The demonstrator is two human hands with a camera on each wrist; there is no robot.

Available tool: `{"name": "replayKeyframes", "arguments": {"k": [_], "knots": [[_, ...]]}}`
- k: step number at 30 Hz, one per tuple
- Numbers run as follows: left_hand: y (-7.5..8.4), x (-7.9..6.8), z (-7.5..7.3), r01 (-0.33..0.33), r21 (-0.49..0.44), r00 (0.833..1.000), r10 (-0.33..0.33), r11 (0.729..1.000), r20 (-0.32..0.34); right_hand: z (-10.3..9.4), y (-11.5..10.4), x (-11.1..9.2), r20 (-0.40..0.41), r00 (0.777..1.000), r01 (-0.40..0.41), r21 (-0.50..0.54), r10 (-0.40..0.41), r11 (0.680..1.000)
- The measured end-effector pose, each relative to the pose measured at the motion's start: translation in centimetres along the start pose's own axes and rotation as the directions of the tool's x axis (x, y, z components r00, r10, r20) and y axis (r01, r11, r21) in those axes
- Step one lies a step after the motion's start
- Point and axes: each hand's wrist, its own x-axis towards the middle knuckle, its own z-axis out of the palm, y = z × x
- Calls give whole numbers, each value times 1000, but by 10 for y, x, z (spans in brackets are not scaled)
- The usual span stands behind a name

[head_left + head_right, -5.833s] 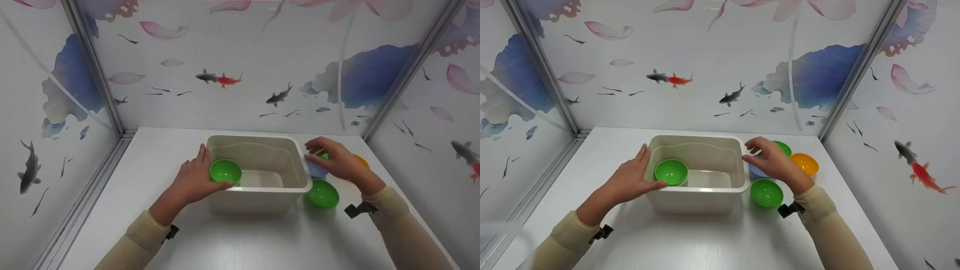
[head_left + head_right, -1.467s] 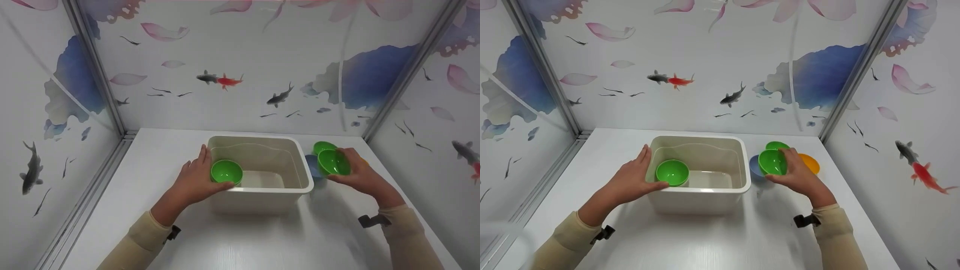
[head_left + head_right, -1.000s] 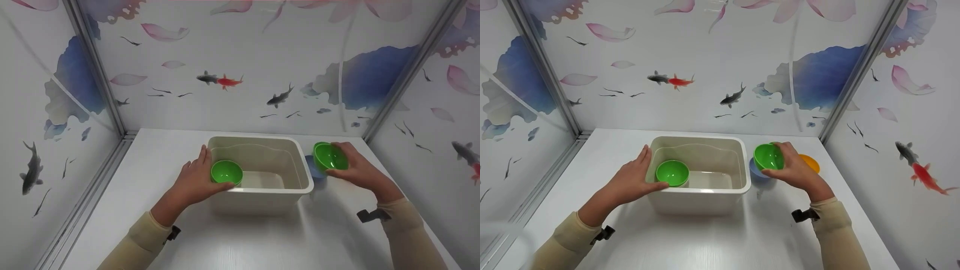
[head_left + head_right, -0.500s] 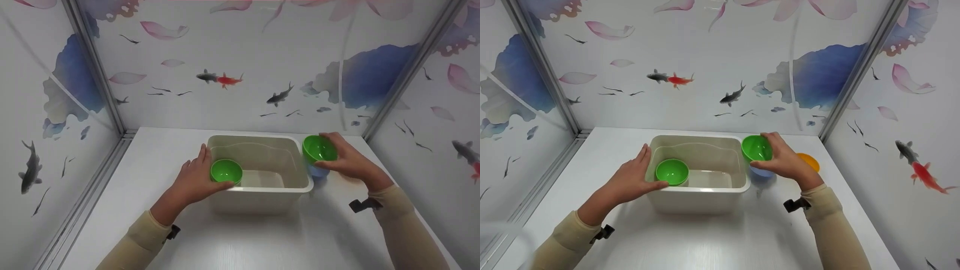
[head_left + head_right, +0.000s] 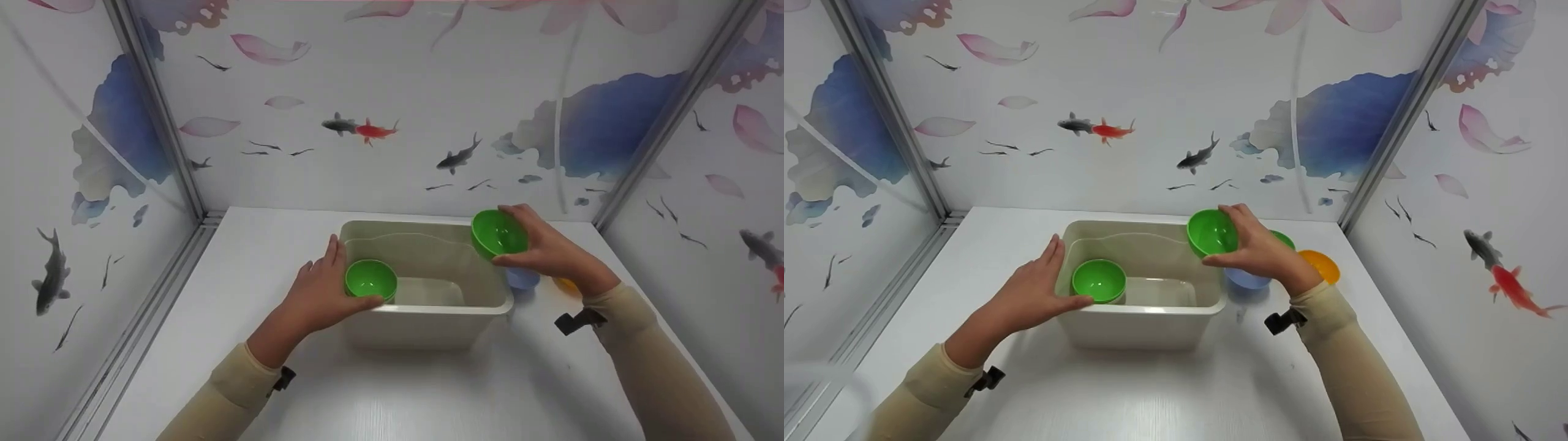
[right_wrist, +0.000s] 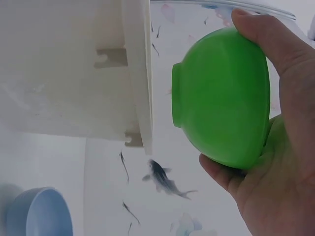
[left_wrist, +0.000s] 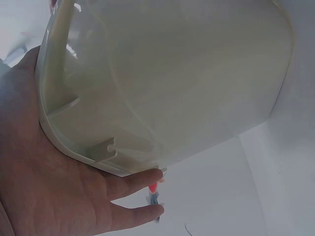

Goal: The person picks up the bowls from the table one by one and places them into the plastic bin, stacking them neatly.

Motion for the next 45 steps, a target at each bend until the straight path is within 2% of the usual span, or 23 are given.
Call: {"name": "replayKeyframes", "arguments": {"k": [7, 17, 24, 39, 45], "knots": [[1, 1, -2, -1, -3, 1000, 1, 1000, -5, 1, -6, 13, 40, 999, 5, -15, -4, 1000], [2, -1, -1, 9, -9, 1000, -9, 1000, -3, 12, -19, 35, 126, 990, 76, -39, -71, 996], [1, -1, -1, -2, -14, 1000, 2, 1000, 9, 20, -30, 50, 191, 979, 85, -71, -70, 994], [1, 1, -1, 9, -28, 1000, -8, 1000, 6, 36, -45, 75, 317, 946, 91, -63, -67, 994], [1, 1, -1, 9, -28, 1000, -9, 1000, 3, 43, -55, 87, 337, 936, 124, -37, -105, 992]]}}
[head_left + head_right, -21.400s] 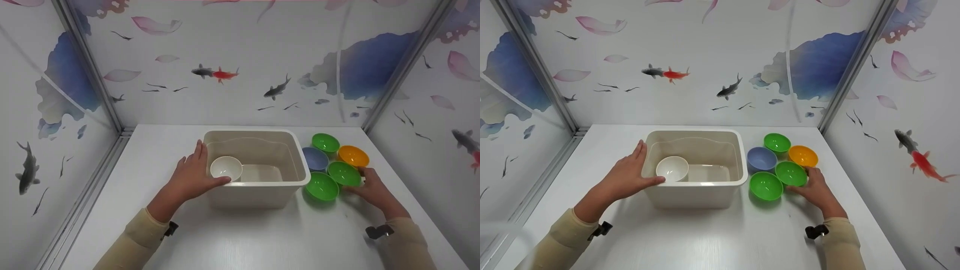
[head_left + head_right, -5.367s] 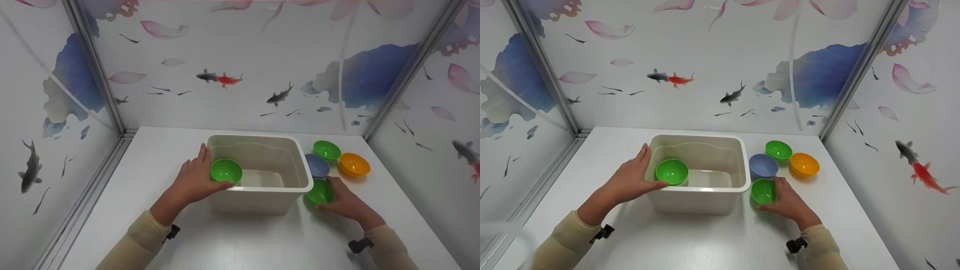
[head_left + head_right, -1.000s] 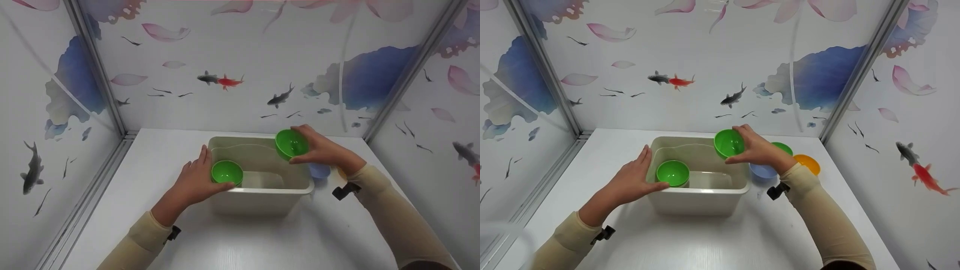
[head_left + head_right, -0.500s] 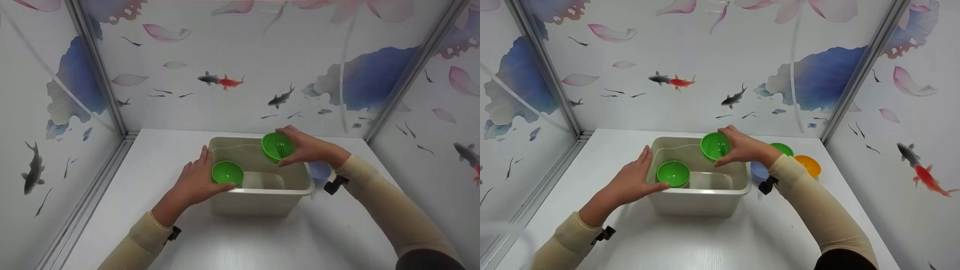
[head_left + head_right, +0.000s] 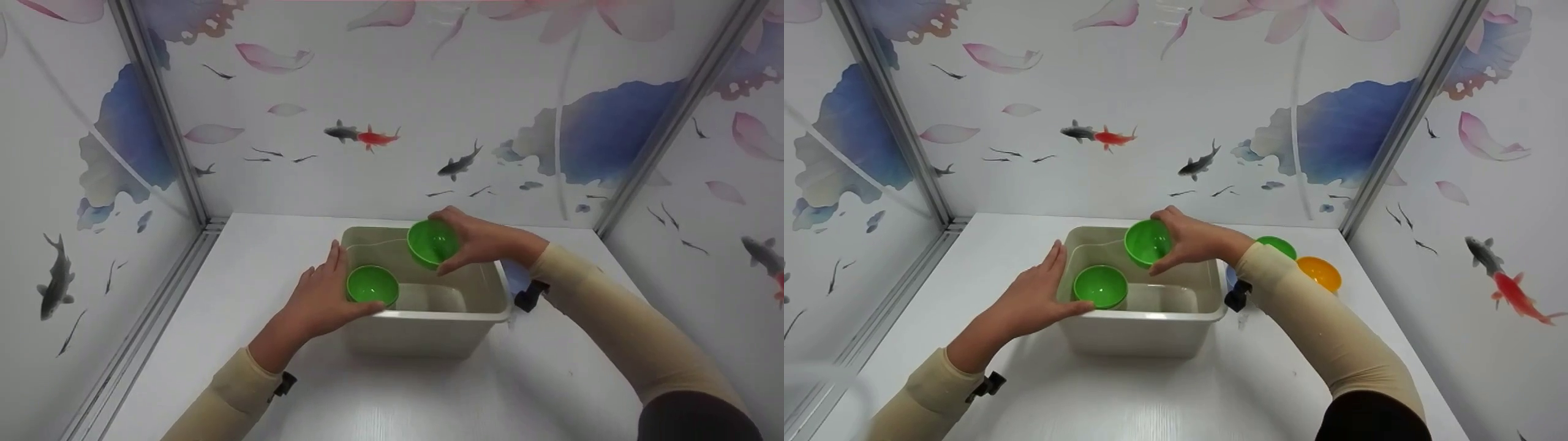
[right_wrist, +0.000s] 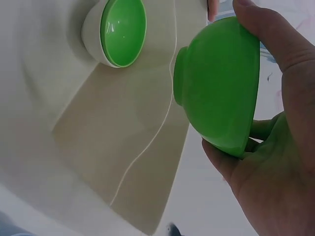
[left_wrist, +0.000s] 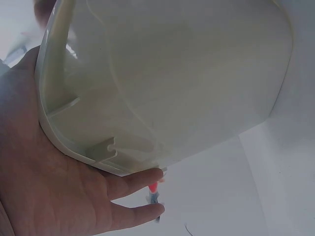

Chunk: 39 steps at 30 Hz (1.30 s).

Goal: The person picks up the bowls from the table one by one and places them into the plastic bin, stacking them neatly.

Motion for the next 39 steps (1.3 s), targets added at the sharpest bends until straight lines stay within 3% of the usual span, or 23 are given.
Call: {"name": "replayKeyframes", "arguments": {"k": [9, 26, 39], "knots": [[1, -1, -1, -12, 8, 1000, 12, 1000, -6, -1, -10, 20, 38, 998, 55, -53, -53, 997], [-1, -1, -1, -19, 31, 1000, 19, 999, -1, -5, -17, 52, 131, 991, -10, 35, 6, 999], [-1, 0, -1, -11, 24, 1000, 11, 1000, 9, 10, -15, 73, 89, 993, 72, 23, -74, 997]]}}
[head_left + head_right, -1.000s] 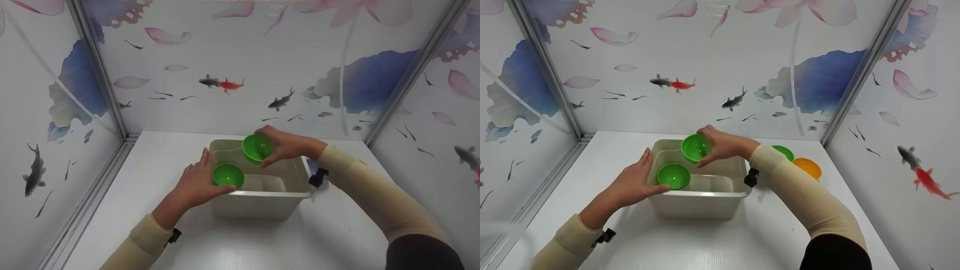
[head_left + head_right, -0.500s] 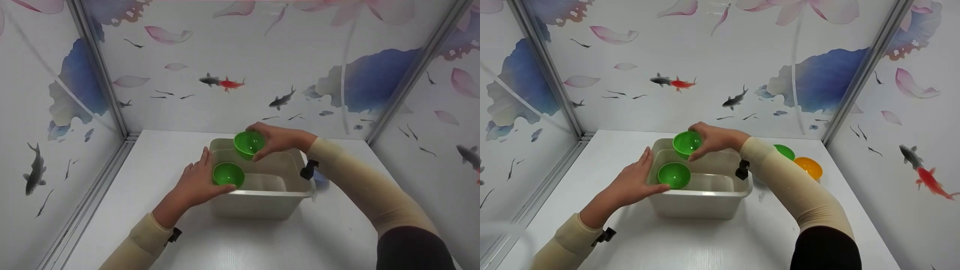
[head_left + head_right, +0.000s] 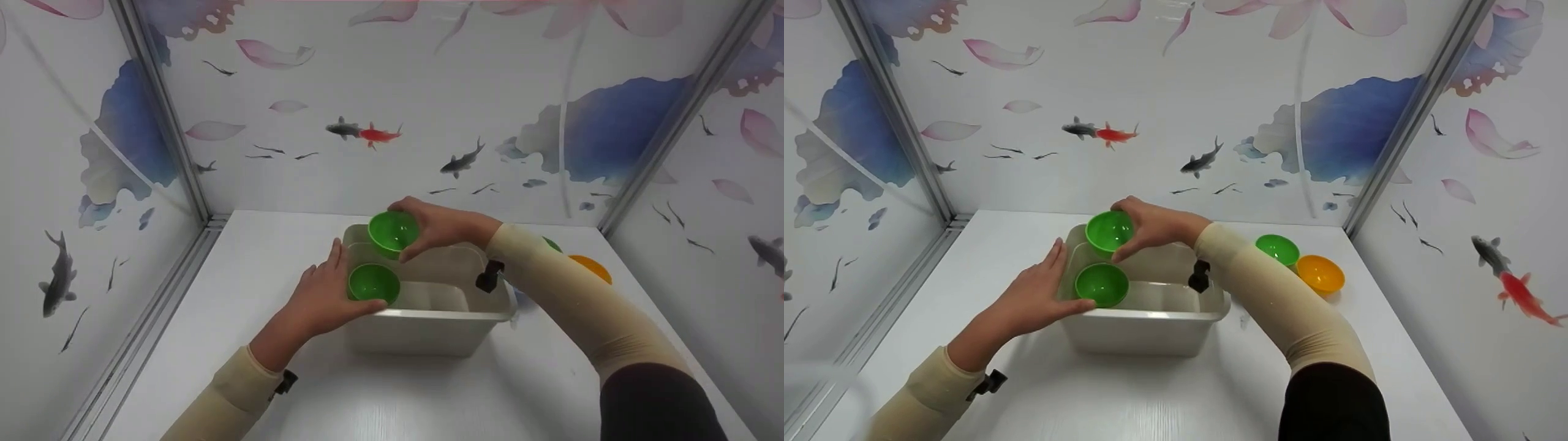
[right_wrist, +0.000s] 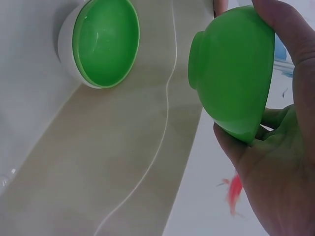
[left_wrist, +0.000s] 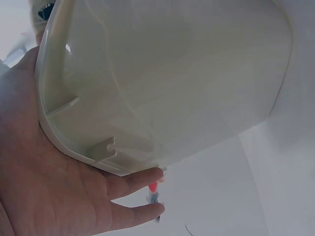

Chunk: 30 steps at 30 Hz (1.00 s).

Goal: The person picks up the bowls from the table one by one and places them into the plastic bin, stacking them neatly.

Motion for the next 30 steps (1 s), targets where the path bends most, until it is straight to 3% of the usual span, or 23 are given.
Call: {"name": "replayKeyframes", "arguments": {"k": [11, 19, 30], "knots": [[0, 0, 0, -13, -17, 1000, 12, 1000, -19, 14, 0, 15, 0, 999, 47, -24, -47, 999], [-1, 0, 1, -13, -16, 1000, 13, 1000, -11, 32, 4, 23, 16, 999, 35, -38, -35, 999], [-1, -2, -1, -7, -11, 1000, 7, 1000, -2, 59, 10, 36, 74, 995, 65, -45, -61, 997]]}}
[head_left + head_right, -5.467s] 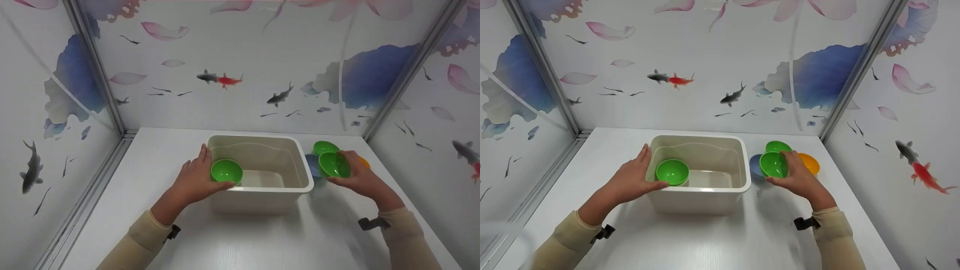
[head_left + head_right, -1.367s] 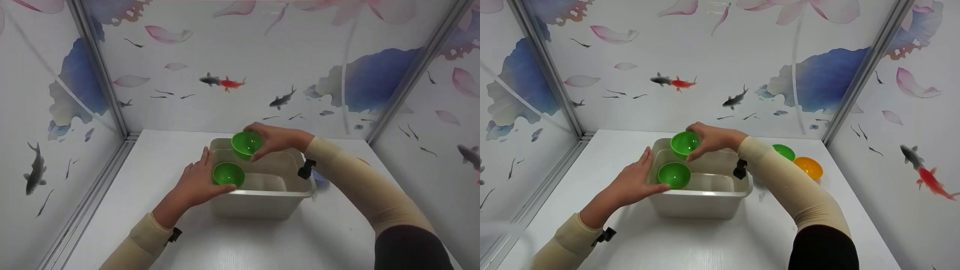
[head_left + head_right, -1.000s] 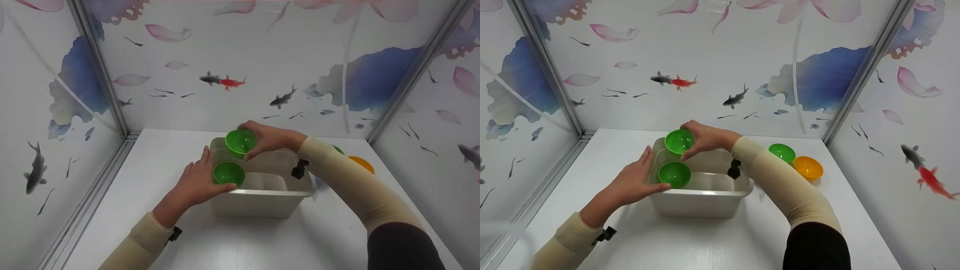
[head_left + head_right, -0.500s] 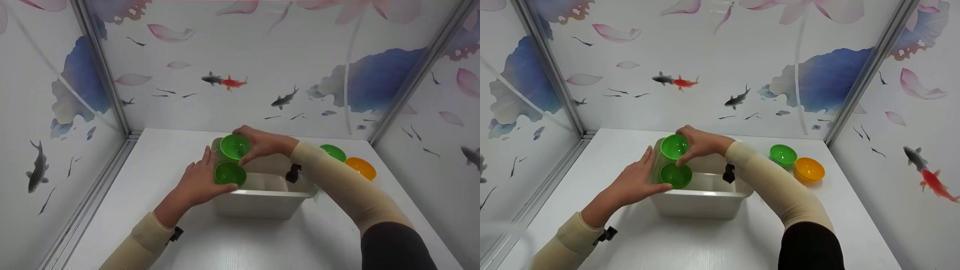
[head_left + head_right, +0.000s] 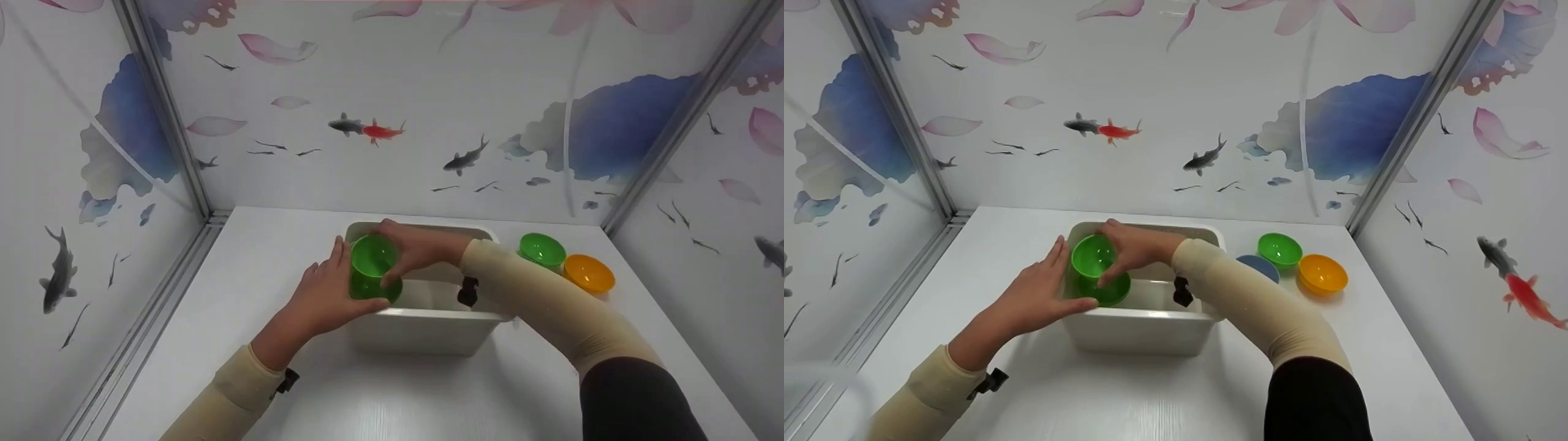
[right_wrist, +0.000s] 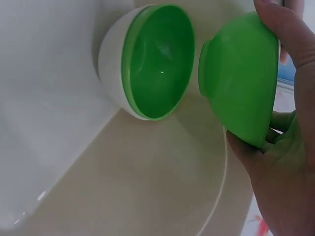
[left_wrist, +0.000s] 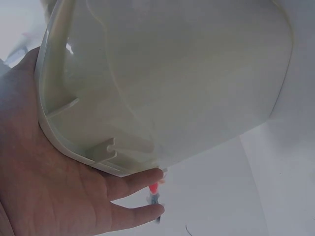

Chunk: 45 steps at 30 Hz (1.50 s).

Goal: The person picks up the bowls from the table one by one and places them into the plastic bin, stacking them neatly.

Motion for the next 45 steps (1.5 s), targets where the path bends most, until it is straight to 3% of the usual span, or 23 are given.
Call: {"name": "replayKeyframes", "arguments": {"k": [5, 15, 23, 34, 45], "knots": [[0, 1, 0, -2, 15, 1000, 2, 1000, 6, 7, 2, 1, 17, 999, 29, 0, -29, 1000], [2, -1, -2, 11, 13, 999, -12, 1000, 32, 19, 2, 5, 61, 998, -11, -194, 23, 981], [0, -1, 1, 7, 15, 1000, -8, 1000, 25, 28, 4, 8, 88, 996, 3, -324, 27, 946], [-2, 2, 2, 16, 4, 1000, -16, 1000, 11, 27, -7, 6, 141, 990, 45, -340, 4, 940], [-1, 2, 3, 21, 4, 1000, -21, 1000, 10, 34, 1, 7, 183, 983, 38, -340, 26, 940]]}}
